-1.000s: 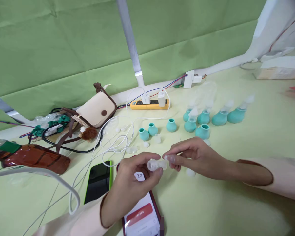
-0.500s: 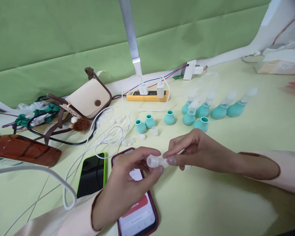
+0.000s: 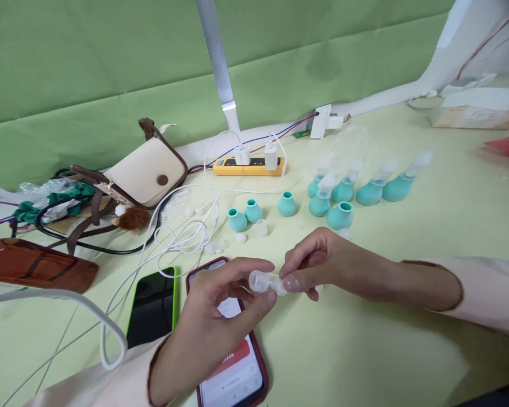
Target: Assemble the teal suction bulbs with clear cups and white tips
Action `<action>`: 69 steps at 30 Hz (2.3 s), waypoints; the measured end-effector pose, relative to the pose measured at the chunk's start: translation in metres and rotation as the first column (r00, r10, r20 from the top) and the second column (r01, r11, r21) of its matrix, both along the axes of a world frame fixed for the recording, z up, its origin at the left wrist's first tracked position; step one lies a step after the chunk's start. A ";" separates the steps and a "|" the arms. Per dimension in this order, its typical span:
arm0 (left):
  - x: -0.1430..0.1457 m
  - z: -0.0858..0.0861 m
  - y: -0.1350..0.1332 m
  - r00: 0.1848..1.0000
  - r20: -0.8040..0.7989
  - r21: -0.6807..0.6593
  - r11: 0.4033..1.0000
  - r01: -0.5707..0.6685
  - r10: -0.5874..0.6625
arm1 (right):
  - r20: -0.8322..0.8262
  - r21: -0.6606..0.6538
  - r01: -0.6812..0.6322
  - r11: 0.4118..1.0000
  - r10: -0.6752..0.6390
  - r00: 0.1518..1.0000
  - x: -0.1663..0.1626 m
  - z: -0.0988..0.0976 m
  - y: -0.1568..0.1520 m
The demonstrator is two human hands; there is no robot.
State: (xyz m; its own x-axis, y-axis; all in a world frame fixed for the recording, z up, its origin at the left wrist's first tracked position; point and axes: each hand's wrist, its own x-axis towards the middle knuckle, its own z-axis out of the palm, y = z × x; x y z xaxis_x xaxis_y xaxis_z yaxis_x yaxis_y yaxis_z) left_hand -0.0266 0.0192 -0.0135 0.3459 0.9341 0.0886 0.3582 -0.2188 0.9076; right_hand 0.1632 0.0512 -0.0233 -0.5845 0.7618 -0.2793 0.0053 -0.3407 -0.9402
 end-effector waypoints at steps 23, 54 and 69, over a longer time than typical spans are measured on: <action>0.002 0.008 -0.010 0.992 0.056 0.247 0.964 0.097 -0.114 | -0.040 0.430 0.073 0.900 -0.062 0.997 -0.001 0.009 -0.022; 0.000 0.005 -0.014 0.987 0.064 0.382 0.917 0.114 -0.149 | -0.184 0.735 0.223 0.640 -0.128 0.975 -0.007 0.001 -0.035; -0.008 0.012 -0.021 0.956 0.186 0.100 0.972 0.212 -0.227 | -0.152 0.779 0.164 0.605 -0.072 0.986 -0.004 0.005 -0.035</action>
State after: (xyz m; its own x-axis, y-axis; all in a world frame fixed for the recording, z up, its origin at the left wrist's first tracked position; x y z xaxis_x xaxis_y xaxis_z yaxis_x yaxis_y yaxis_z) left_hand -0.0342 -0.0014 -0.0013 0.5104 0.8246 0.2440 0.1115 -0.3448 0.9320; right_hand 0.1588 0.0164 -0.0180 -0.4615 0.7241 0.5126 -0.0844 0.5393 -0.8378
